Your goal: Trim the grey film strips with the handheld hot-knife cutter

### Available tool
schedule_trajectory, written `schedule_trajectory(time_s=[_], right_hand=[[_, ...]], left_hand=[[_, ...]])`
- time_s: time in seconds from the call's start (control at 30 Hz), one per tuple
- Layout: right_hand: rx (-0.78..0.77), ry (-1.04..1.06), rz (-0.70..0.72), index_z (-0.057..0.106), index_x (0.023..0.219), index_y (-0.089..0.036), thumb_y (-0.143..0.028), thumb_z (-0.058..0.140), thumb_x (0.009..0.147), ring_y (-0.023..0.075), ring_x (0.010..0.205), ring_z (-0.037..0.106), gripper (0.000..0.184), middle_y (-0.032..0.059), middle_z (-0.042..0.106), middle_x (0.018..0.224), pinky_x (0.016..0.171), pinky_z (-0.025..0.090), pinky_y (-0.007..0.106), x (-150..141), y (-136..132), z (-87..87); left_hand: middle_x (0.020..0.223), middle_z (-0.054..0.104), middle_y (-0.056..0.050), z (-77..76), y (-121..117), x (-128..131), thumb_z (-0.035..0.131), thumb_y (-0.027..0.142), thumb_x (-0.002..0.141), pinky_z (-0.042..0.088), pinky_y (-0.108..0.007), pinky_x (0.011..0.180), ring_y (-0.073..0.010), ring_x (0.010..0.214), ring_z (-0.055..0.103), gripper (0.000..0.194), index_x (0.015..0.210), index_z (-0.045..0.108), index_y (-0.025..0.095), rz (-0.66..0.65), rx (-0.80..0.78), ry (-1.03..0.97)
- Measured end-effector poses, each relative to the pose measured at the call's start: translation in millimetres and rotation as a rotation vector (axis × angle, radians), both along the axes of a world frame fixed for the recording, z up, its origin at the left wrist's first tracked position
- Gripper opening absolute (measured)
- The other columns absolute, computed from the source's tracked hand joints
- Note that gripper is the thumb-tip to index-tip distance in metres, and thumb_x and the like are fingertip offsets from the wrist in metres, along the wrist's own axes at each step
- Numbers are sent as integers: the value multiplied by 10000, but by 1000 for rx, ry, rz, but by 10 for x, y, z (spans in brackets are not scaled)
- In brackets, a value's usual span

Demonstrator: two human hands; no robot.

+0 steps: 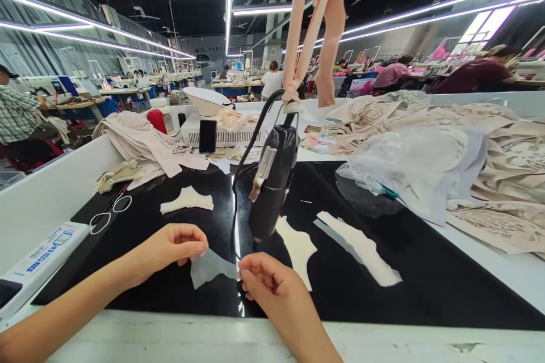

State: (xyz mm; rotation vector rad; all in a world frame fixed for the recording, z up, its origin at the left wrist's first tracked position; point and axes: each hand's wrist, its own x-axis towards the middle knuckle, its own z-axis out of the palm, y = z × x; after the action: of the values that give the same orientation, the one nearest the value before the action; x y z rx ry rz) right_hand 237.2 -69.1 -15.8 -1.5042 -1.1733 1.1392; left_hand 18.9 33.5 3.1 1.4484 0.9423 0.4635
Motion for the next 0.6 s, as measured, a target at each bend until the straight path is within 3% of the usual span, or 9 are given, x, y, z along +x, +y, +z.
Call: schedule_trajectory(time_s=[0.27, 0.47, 0.6], right_hand=[[-15, 50, -15, 718, 764, -244, -468, 743, 737, 154, 626, 632, 228, -28, 621, 607, 654, 550, 256, -108, 23, 44], [21, 39, 32, 722, 755, -255, -466, 708, 774, 161, 634, 597, 212, -26, 587, 602, 642, 515, 263, -161, -18, 65], [29, 68, 160, 732, 764, -231, -477, 708, 800, 148, 603, 562, 249, -11, 611, 630, 573, 460, 246, -189, -37, 57]], left_hand=[[774, 614, 9, -24, 25, -55, 700, 409, 751, 243, -198, 504, -85, 616, 430, 257, 813, 642, 166, 29, -20, 55], [596, 507, 70, -4, 35, -43, 682, 368, 780, 198, -182, 439, -54, 481, 395, 209, 805, 612, 172, 20, 17, 60], [676, 625, 22, -12, 2, -21, 653, 373, 806, 240, -180, 390, -79, 457, 518, 209, 837, 600, 173, -26, 16, 26]])
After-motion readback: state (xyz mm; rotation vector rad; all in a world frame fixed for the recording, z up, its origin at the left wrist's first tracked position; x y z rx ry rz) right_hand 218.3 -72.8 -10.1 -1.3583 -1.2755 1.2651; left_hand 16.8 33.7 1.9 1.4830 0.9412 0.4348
